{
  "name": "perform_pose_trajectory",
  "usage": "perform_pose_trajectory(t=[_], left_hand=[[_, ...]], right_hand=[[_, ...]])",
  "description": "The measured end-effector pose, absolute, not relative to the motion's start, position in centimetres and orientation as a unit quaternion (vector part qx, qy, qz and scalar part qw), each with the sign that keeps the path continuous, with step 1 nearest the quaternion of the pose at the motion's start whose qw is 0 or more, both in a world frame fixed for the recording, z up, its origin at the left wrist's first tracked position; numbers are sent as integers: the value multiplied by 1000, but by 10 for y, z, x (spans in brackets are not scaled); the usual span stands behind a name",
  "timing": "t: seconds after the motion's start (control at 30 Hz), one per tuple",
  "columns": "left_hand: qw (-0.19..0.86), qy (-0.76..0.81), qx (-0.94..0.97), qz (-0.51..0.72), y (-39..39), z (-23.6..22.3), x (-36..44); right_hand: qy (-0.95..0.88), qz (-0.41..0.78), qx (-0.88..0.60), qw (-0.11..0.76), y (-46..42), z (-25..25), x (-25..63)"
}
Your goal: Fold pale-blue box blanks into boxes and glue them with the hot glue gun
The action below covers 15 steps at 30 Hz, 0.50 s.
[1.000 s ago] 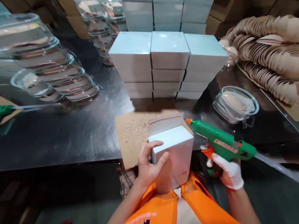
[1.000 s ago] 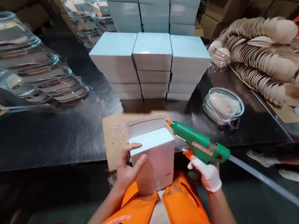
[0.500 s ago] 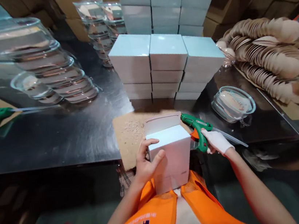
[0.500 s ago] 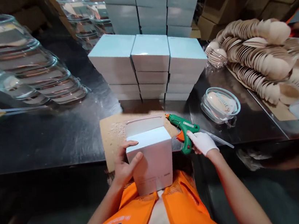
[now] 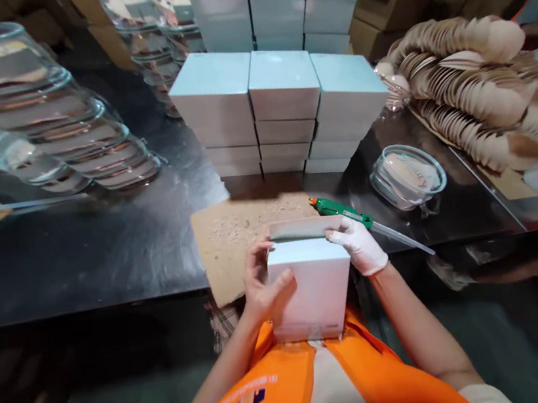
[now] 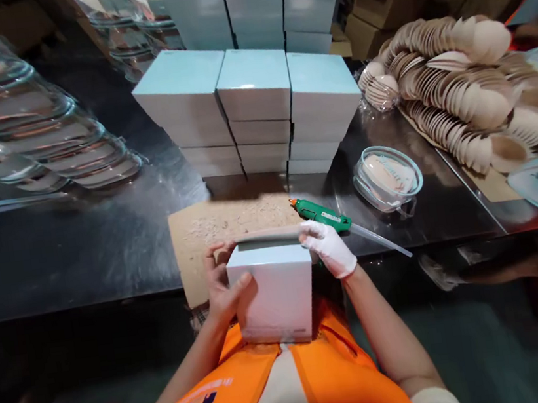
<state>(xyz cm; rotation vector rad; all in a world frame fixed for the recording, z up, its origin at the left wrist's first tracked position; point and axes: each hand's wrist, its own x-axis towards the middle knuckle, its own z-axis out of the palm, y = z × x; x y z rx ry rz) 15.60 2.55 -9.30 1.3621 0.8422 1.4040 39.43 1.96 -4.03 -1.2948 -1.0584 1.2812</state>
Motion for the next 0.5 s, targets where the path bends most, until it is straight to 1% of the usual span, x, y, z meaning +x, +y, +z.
perform_pose_trajectory(t=[0.07,0.13,0.2,0.3,0.4,0.5], left_hand=[[498,310,525,617,28,-96,155],[487,292,542,619,31,-98,152],[474,301,575,595,32,-99,148],[471,316,592,573,30,-98,145],[469,321,591,573,27,-95,145],[440,334,598,580,27,-85,136]], right_hand=[[-498,537,-493,470,12,-41,403],[-590,514,-446,435,5,-39,410],[-676,443,-422,410,1,-35,410],[-738,358,-403,405,-2,-32,401],[-743,360,-379,418,-2,-33,392],[-696,416,-383,441,-4,-39,396]])
